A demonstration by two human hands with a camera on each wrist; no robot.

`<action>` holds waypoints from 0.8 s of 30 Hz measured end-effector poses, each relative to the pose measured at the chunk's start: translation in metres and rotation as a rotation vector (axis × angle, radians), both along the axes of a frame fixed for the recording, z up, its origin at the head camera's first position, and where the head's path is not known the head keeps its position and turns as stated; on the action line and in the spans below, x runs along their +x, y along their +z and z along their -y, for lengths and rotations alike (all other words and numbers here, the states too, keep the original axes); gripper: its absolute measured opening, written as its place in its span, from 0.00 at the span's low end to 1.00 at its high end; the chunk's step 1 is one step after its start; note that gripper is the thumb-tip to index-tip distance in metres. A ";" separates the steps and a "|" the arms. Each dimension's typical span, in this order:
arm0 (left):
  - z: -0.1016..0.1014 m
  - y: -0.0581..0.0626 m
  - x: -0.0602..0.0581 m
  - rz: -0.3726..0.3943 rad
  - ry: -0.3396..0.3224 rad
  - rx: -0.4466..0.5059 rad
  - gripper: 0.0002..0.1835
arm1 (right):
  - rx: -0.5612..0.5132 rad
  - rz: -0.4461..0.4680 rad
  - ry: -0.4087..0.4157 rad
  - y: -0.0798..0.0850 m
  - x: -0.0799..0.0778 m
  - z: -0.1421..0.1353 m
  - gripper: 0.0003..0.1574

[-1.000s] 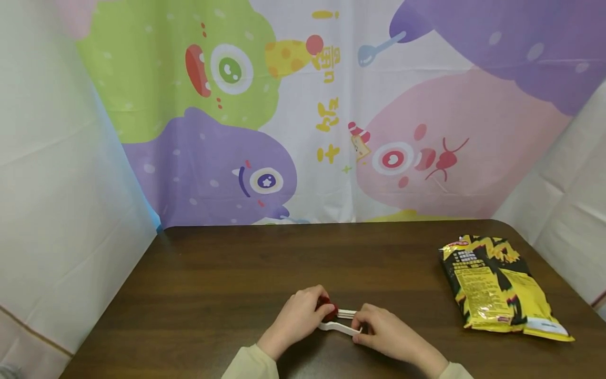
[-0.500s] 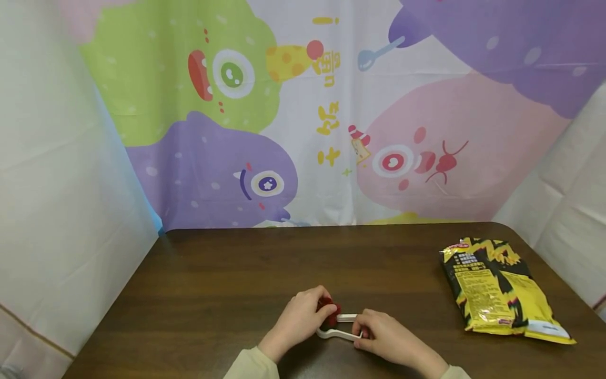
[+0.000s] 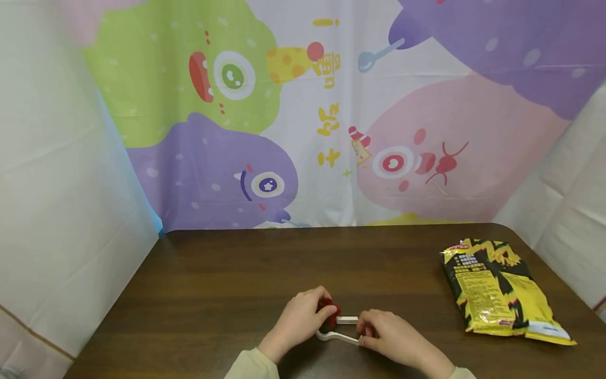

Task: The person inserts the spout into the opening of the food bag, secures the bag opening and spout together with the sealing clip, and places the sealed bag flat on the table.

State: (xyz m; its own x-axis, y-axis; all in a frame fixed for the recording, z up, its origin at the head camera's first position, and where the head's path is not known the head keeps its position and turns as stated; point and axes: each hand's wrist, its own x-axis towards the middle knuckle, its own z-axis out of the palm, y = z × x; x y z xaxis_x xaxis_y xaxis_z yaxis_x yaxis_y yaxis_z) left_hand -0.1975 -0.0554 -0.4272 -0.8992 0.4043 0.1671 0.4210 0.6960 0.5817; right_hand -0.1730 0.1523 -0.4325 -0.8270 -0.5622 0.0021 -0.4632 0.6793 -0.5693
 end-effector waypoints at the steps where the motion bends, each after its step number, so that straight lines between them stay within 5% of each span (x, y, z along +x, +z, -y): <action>1: 0.000 0.000 0.000 0.001 0.002 -0.003 0.08 | 0.004 -0.011 -0.002 0.001 0.000 -0.001 0.06; 7: 0.001 0.002 -0.002 -0.028 0.003 -0.029 0.10 | 0.025 -0.041 -0.022 0.007 -0.004 -0.007 0.03; 17: 0.002 0.007 -0.002 -0.094 0.015 -0.046 0.11 | 0.151 -0.121 -0.183 0.029 -0.009 -0.036 0.03; 24: 0.001 0.007 -0.002 -0.096 0.035 -0.022 0.10 | 0.088 -0.092 -0.278 0.038 -0.011 -0.066 0.12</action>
